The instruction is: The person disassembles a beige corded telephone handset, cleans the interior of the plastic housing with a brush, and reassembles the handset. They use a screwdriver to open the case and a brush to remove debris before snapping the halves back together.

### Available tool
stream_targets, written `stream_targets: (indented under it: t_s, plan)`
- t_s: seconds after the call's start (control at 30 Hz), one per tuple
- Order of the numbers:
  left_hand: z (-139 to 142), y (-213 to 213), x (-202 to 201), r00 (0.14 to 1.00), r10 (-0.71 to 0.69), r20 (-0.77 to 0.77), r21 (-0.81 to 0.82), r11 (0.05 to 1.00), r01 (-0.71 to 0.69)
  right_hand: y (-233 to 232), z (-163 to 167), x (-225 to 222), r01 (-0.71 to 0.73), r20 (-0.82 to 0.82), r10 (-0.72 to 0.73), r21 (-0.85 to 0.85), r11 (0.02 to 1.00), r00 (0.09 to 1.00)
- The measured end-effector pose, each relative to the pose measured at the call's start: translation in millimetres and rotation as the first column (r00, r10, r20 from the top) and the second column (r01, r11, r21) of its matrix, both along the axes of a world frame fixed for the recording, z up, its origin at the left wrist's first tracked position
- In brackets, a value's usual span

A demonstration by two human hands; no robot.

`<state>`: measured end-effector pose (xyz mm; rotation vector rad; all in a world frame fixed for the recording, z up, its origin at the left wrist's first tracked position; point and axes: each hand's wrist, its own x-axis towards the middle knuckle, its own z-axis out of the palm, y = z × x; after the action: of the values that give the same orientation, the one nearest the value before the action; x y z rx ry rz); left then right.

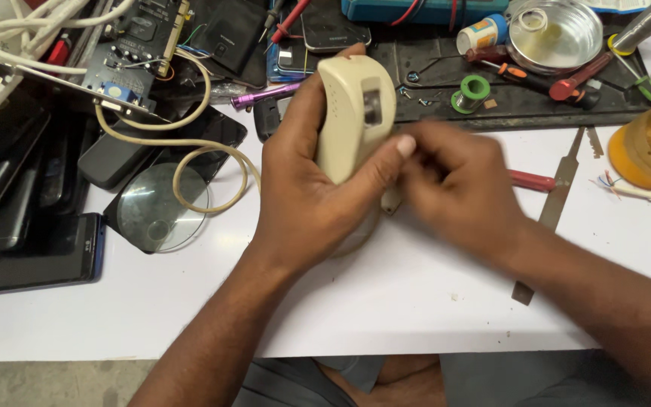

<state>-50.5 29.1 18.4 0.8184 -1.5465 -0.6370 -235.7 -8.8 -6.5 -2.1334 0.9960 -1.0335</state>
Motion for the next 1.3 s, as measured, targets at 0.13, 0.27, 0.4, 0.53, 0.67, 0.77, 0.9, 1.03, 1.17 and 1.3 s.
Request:
stream_targets:
  t_s: [0.13, 0.27, 0.4, 0.53, 0.67, 0.77, 0.9, 1.03, 1.17, 1.3]
  plan:
    - [-4.6, -3.7, 6.1, 0.99, 0.003, -0.14, 0.167, 0.986, 0.02, -6.9, 1.9, -4.1, 0.105, 0.08, -0.11, 0.059, 0.993, 0.991]
    - [-9.1, -3.5, 16.6, 0.981, 0.013, -0.194, 0.131, 0.991, 0.013, -6.4, 2.2, -1.7, 0.064, 0.004, -0.064, 0.102, 0.993, 0.998]
    - [-13.5, -6.9, 19.0, 0.962, 0.066, -0.266, 0.107, 0.994, -0.039, -4.9, 3.4, 2.3, 0.043, -0.036, -0.041, 0.038, 0.998, 0.998]
    - [-13.6, -8.7, 20.9, 0.914, 0.147, -0.378, 0.094, 0.988, -0.12, -4.1, 4.9, 4.1, 0.028, -0.092, -0.029, -0.014, 1.0, 0.995]
    - [-10.5, -8.3, 22.6, 0.883, 0.216, -0.417, 0.121, 0.976, -0.181, -1.7, 1.4, 6.1, 0.03, -0.131, -0.034, -0.025, 0.999, 0.991]
    - [-7.6, -9.1, 22.8, 0.836, 0.234, -0.497, 0.186, 0.969, -0.161, -2.1, -1.5, 4.8, 0.013, -0.13, -0.015, -0.018, 1.0, 0.991]
    - [-4.1, -11.5, 23.1, 0.775, 0.254, -0.579, 0.276, 0.955, -0.107, -4.4, -5.4, 2.2, 0.019, 0.024, -0.026, 0.245, 0.969, 0.999]
    - [-2.8, -12.4, 18.3, 0.839, 0.24, -0.488, 0.355, 0.933, -0.06, -5.3, -7.4, -1.6, -0.166, 0.28, 0.079, 0.302, 0.939, 0.957]
    - [-1.0, -12.2, 16.5, 0.833, 0.151, -0.532, 0.388, 0.918, 0.082, -3.3, -7.1, -6.3, -0.168, 0.286, 0.095, 0.241, 0.956, 0.954]
    - [0.4, -9.9, 17.3, 0.815, 0.049, -0.578, 0.352, 0.915, 0.195, -0.9, -7.1, -8.0, -0.217, 0.373, 0.109, 0.262, 0.94, 0.921]
